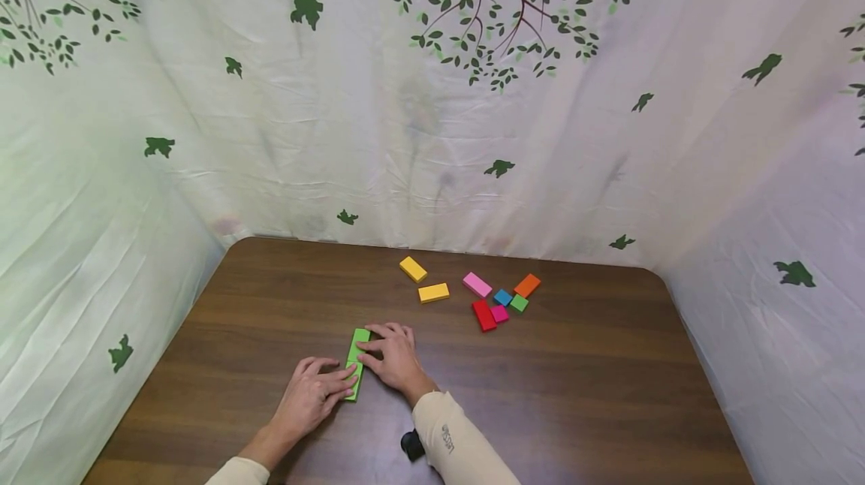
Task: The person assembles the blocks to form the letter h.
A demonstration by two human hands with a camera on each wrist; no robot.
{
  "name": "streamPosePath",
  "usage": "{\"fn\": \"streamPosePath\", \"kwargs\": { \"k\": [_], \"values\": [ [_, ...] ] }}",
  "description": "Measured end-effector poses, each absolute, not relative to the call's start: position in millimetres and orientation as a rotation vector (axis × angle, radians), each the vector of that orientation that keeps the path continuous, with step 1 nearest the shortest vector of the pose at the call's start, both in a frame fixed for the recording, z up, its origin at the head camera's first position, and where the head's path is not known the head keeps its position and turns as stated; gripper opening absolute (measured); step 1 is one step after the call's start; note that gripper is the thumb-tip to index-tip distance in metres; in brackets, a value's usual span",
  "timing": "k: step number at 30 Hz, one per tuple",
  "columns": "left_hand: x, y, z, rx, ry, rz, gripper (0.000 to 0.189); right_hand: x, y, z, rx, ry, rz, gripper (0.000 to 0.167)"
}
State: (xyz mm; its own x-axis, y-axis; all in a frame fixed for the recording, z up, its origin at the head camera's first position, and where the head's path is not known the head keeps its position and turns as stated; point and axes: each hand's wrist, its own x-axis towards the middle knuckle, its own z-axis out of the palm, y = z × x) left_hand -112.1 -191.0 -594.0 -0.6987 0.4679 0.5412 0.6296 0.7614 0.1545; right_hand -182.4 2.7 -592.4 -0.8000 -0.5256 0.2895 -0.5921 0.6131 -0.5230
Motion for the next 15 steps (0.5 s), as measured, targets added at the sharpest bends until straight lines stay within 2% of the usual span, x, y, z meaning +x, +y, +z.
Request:
{"fn": "streamPosePath", "kwargs": {
  "k": [15],
  "values": [
    [-111.1,-191.2,-594.2,-0.827,-2.486,-0.460,0.019,-181.0,2.3,-592.4,0.936,-2.714,1.009,0.023]
  ]
}}
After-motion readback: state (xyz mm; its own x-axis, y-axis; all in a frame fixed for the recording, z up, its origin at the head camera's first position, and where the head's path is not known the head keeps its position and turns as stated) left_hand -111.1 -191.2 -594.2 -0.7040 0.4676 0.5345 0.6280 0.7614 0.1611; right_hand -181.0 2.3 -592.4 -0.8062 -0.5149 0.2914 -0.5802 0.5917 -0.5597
